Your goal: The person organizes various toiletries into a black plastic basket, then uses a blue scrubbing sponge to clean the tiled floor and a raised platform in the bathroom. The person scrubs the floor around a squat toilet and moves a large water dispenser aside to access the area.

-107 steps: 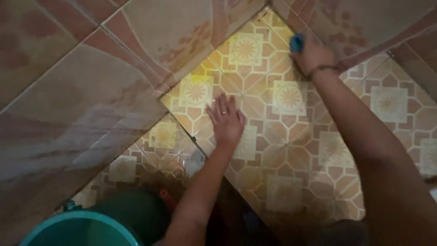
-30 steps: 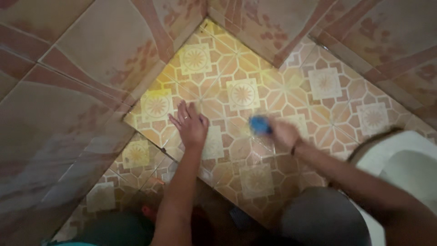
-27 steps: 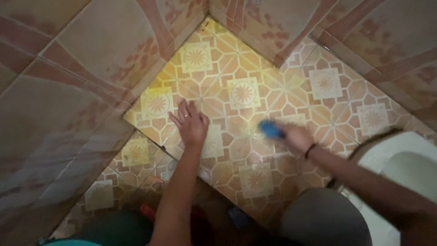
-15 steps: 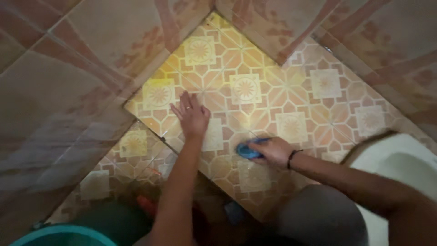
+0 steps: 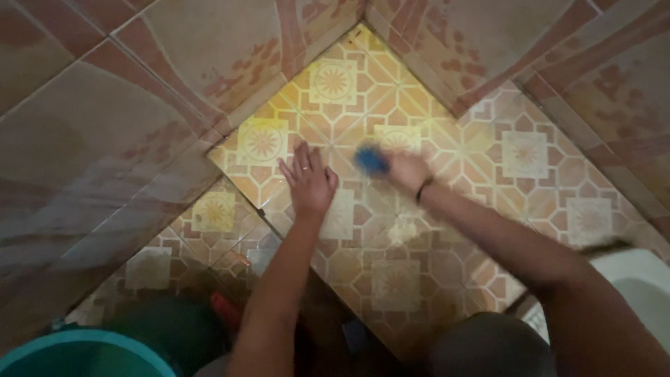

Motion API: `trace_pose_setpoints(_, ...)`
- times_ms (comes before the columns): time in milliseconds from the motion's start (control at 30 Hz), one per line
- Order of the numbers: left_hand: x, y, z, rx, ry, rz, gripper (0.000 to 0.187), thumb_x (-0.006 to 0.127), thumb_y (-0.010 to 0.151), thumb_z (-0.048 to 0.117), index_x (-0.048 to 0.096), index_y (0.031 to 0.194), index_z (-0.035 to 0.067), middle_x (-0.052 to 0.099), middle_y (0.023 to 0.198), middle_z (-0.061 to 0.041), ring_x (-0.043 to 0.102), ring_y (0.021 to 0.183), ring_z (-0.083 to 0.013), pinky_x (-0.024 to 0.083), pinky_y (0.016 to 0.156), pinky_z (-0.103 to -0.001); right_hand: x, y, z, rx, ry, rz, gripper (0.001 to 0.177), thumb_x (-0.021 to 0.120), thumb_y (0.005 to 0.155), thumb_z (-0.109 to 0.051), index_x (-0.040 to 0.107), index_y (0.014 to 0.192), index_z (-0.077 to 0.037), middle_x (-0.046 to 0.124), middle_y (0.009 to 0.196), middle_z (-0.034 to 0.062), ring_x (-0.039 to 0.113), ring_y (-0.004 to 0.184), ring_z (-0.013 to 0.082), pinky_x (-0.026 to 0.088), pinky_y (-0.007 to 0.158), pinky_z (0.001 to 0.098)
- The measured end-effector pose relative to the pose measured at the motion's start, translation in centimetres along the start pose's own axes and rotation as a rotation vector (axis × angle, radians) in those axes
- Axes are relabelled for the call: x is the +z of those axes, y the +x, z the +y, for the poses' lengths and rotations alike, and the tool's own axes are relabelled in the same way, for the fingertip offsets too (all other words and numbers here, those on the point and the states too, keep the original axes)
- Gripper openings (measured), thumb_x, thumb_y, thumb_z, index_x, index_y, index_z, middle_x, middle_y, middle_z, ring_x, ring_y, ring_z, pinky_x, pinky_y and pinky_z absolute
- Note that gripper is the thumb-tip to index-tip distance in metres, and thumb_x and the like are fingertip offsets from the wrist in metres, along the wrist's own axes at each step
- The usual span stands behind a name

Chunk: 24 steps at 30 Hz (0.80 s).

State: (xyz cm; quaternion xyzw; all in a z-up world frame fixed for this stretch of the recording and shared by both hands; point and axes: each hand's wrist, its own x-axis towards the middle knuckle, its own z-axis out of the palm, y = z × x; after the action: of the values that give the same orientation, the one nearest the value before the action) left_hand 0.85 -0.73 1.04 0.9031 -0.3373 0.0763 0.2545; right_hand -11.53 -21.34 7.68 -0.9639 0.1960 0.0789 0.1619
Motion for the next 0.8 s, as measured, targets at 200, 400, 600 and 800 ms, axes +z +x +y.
trace_pose_setpoints(200,0.1,0.0,-0.1,-0.026,0.023,-0.012,0.056,0.060,0.085,0.026,0.057,0.136,0.001,0.044,0.155,-0.022,0.036,0.149,-0.0356,0.013,0.123,-0.069,-6.1,11.1,3.6,0.350,0.056,0.205,0.071,0.074,0.083,-0.060,0.058,0.131,-0.010,0.071,0.111,0.0233,0.069,0.100,0.0407,0.055,0.084,0.0517)
trace_pose_setpoints(400,0.2,0.1,0.5,-0.001,0.054,0.043,0.055,0.060,0.088,0.025,0.057,0.138,0.001,0.043,0.157,-0.021,0.037,0.150,-0.0346,0.014,0.124,-0.068,-0.7,13.1,-3.4,0.097,0.066,0.107,0.058,0.070,0.091,-0.046,0.052,0.134,-0.012,0.073,0.101,0.0226,0.070,0.093,0.0432,0.054,0.079,0.0550)
trace_pose_setpoints(600,0.0,0.0,0.1,-0.016,0.030,-0.009,0.056,0.061,0.086,0.026,0.057,0.136,0.002,0.044,0.155,-0.020,0.038,0.149,-0.0337,0.014,0.122,-0.070,-2.3,24.6,-3.2,0.103,-0.080,0.375,0.052,0.071,0.090,-0.039,0.054,0.130,-0.009,0.072,0.103,0.0231,0.068,0.094,0.0424,0.054,0.079,0.0549)
trace_pose_setpoints(800,0.1,-0.1,-0.1,-0.032,0.030,0.016,0.056,0.062,0.085,0.026,0.057,0.136,0.003,0.045,0.154,-0.020,0.039,0.148,-0.0350,0.015,0.123,-0.070,-5.2,20.5,6.0,0.192,-0.053,0.352,0.064,0.078,0.091,-0.049,0.053,0.136,-0.010,0.070,0.119,0.0219,0.067,0.104,0.0431,0.052,0.085,0.0550)
